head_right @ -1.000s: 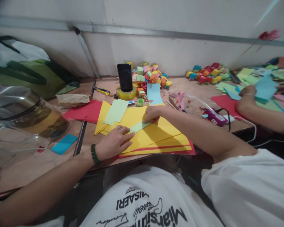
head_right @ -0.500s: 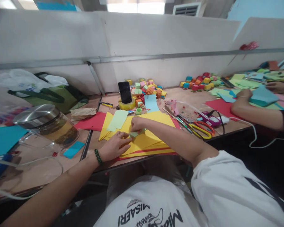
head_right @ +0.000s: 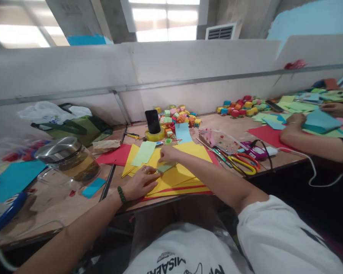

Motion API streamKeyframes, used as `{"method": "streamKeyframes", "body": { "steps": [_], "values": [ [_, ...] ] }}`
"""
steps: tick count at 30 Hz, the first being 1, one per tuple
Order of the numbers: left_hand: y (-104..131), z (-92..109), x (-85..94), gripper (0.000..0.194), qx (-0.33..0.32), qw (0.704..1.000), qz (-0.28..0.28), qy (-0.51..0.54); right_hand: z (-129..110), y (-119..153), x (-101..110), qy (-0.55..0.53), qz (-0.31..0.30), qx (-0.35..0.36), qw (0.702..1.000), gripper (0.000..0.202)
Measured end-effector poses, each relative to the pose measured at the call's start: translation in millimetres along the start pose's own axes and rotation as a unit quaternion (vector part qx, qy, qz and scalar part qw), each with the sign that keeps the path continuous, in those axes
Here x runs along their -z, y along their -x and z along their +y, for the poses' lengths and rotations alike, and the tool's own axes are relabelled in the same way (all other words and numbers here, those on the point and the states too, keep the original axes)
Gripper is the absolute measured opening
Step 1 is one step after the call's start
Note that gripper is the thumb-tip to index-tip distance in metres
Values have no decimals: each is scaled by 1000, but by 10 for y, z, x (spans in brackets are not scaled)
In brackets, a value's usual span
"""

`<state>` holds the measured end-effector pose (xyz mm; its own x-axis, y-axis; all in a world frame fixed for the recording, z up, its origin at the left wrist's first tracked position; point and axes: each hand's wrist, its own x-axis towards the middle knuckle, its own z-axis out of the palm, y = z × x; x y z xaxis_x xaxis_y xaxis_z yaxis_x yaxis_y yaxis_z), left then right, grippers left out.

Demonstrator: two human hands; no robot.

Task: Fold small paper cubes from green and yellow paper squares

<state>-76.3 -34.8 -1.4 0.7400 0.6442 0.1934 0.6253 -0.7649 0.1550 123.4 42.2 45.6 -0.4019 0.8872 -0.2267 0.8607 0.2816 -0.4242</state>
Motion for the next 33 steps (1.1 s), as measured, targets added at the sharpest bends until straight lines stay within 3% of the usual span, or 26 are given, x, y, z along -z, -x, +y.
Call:
{"method": "streamKeyframes", "body": {
  "steps": [4,7,13,18,23,28,33],
  "values": [
    [-9,23,19,31,4,1000,10,8,-147,-149,-189,-22,-48,21,998,16],
    [-6,19,10,33,10,1000,11,10,-9,-243,-230,-29,-62,23,997,13],
    [8,-14,-21,36,10,1000,8,22,440,-134,-98,-24,-34,-13,999,15],
    [5,-24,-25,35,8,1000,13,16,341,21,0,19,1,-16,1000,15],
    [0,-20,-29,35,7,1000,16,9,200,-26,-106,41,-17,20,999,32],
    [6,-27,-31,35,11,1000,8,11,499,-8,-141,31,-37,2,999,29],
    [-49,-8,29,34,4,1000,-7,7,655,154,56,19,-51,-21,998,25]
  ]
}}
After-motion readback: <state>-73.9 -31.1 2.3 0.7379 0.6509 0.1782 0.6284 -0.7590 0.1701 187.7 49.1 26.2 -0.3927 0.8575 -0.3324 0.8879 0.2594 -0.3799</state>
